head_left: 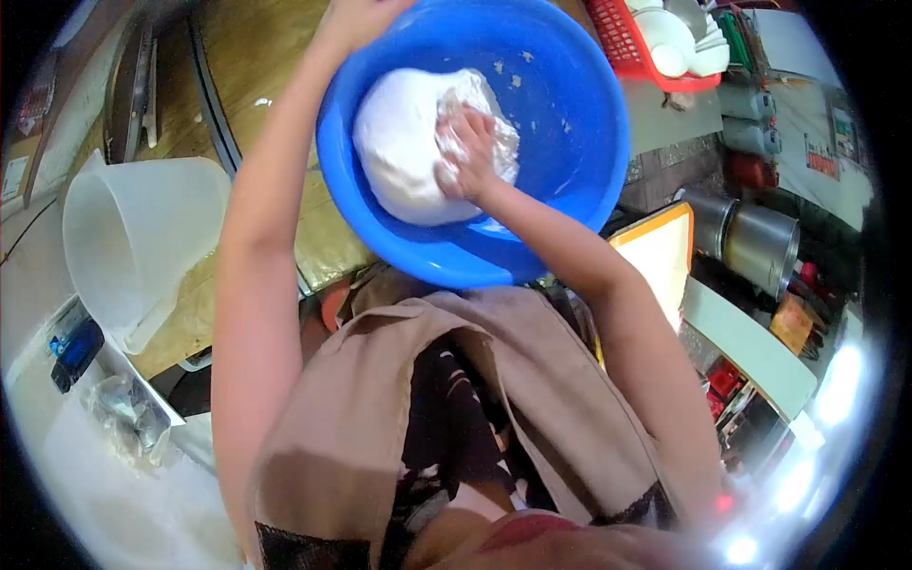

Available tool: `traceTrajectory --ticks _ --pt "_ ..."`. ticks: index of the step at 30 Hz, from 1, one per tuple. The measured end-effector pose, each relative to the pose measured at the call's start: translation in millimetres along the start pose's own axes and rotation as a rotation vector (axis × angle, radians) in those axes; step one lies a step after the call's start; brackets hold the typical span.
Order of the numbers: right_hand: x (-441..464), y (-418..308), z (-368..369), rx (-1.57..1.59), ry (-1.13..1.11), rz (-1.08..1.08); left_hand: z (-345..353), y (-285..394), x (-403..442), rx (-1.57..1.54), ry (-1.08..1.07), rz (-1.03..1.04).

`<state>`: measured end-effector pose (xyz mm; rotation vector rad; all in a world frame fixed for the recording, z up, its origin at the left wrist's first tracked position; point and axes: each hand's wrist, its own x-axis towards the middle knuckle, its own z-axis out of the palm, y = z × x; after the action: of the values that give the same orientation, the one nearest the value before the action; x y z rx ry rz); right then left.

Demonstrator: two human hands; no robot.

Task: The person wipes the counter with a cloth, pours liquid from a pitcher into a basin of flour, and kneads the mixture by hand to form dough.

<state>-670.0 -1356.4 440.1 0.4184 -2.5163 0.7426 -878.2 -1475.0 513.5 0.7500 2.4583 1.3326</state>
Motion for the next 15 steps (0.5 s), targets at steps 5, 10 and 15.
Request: traceTrajectory --ticks 5,10,15 --pt "29 -22 -17 -0.048 -0.099 0.226 -6 13 8 0.178 0.266 0.001" --pt "19 -40 -120 0.064 -0.138 0.348 -23 -35 -91 -0.055 0.4 -0.182" --pt "2 -18 -164 0.084 -0.01 0.631 -24 -21 -172 -0.309 0.363 -0.447"
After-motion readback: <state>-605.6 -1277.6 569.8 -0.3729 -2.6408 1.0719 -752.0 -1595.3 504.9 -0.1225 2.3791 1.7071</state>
